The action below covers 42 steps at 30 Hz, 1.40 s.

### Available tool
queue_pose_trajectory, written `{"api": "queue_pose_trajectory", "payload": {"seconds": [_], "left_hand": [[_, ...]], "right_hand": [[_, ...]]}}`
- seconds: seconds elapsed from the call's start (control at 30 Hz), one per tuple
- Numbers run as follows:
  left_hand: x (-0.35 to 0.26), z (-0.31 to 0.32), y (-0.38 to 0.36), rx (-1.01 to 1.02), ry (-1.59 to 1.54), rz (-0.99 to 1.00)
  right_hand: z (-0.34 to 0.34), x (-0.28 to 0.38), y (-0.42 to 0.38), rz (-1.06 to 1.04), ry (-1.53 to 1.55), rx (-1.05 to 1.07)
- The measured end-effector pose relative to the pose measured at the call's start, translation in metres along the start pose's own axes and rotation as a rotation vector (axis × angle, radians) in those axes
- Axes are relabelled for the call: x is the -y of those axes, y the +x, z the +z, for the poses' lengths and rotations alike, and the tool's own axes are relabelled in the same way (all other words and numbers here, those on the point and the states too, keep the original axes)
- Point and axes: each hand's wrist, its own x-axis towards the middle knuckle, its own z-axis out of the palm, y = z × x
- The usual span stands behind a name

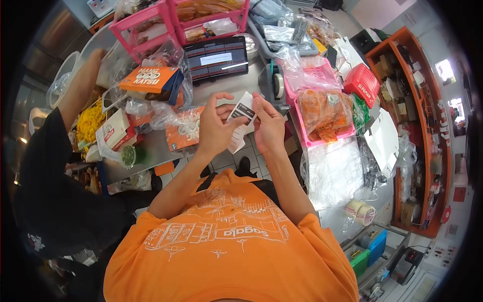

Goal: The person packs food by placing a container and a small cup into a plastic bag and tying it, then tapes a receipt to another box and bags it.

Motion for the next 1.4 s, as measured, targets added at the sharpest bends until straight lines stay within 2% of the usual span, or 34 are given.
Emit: {"api": "queue_pose_trajectory", "payload": {"seconds": [0.17,0.23,0.27,0.33,0.37,0.4,0.43,0.5,0.53,0.6,0.63,0.7,0.73,0.8,0.83,0.9,0.93,1.0,1.03,1.07,1.1,1.13,1.17,1.2,1.23,1.27,1.3,1.33,1.37,1.4], "left_hand": [[0.010,-0.042,-0.012,-0.025,0.130,-0.014],[0.009,-0.053,-0.020,-0.037,0.455,0.220],[0.012,-0.065,-0.023,-0.045,0.459,0.214],[0.018,-0.102,-0.022,0.125,0.773,0.316],[0.013,-0.113,-0.023,0.139,0.770,0.159],[0.015,-0.130,-0.018,0.142,0.770,0.158],[0.022,-0.151,-0.012,0.210,0.781,0.193],[0.043,-0.184,-0.006,0.306,0.758,0.301],[0.041,-0.184,-0.009,0.307,0.757,0.302],[0.033,-0.182,-0.015,0.220,0.801,0.343],[0.038,-0.186,-0.015,0.235,0.800,0.335],[0.052,-0.192,-0.016,0.197,1.159,0.651],[0.046,-0.189,-0.017,0.215,1.148,0.646],[0.023,-0.179,-0.014,0.061,1.359,0.784],[0.029,-0.181,-0.017,0.072,1.355,0.780],[0.053,-0.184,-0.023,0.100,0.905,0.264],[0.065,-0.177,-0.030,0.108,0.898,0.269],[0.083,-0.150,-0.042,-0.308,1.111,0.406],[0.081,-0.128,-0.046,-0.396,1.180,0.305],[0.078,-0.111,-0.039,-0.386,1.171,0.312],[0.072,-0.095,-0.033,-0.458,1.198,0.288],[0.069,-0.085,-0.032,-0.530,1.225,0.257],[0.067,-0.086,-0.031,-0.528,1.216,0.251],[0.065,-0.093,-0.029,-0.301,1.230,0.238],[0.060,-0.102,-0.026,-0.073,1.240,0.230],[0.052,-0.108,-0.020,-0.073,1.242,0.234],[0.043,-0.114,-0.015,0.061,1.208,0.151],[0.039,-0.120,-0.012,0.193,1.168,0.066],[0.038,-0.125,-0.008,0.191,1.168,0.070],[0.039,-0.132,-0.005,0.291,1.133,0.087]], "right_hand": [[0.001,-0.030,0.004,0.093,0.098,0.045],[0.007,-0.055,0.007,0.068,0.043,0.017],[0.007,-0.071,0.010,0.027,-0.011,-0.025],[0.002,-0.095,0.017,0.011,-0.097,-0.039],[0.002,-0.098,0.017,0.074,-0.183,-0.149],[0.001,-0.103,0.017,0.135,-0.267,-0.258],[-0.007,-0.116,0.020,0.137,-0.268,-0.259],[-0.026,-0.147,0.024,0.300,-0.390,-0.256],[-0.022,-0.144,0.017,0.298,-0.390,-0.256],[-0.007,-0.132,0.001,0.308,-0.347,-0.405],[-0.015,-0.129,0.004,0.505,-0.350,-0.310],[-0.027,-0.147,0.010,0.500,-0.245,-0.279],[-0.033,-0.153,0.012,0.486,-0.154,-0.234],[-0.028,-0.156,0.023,0.538,-0.155,-0.267],[-0.030,-0.164,0.028,0.496,-0.167,-0.283],[-0.033,-0.166,0.043,0.438,-0.175,-0.300],[-0.036,-0.163,0.049,0.309,-0.205,-0.320],[-0.044,-0.141,0.058,0.007,-0.327,-0.309],[-0.063,-0.116,0.057,-0.155,-0.425,-0.283],[-0.091,-0.101,0.076,-0.513,-0.817,-0.460],[-0.099,-0.070,0.075,-0.758,-1.110,-0.664],[-0.105,-0.046,0.078,-0.757,-1.292,-0.845],[-0.132,-0.040,0.100,-0.747,-1.381,-0.813],[-0.152,-0.036,0.122,-0.752,-1.390,-0.809],[-0.166,-0.033,0.142,-0.464,-1.367,-0.605],[-0.166,-0.028,0.155,-0.179,-1.315,-0.402],[-0.163,-0.027,0.169,0.136,-1.186,-0.410],[-0.164,-0.021,0.163,0.137,-1.183,-0.411],[-0.167,-0.014,0.154,0.158,-0.842,-0.289],[-0.168,-0.011,0.142,0.176,-0.499,-0.167]]}}
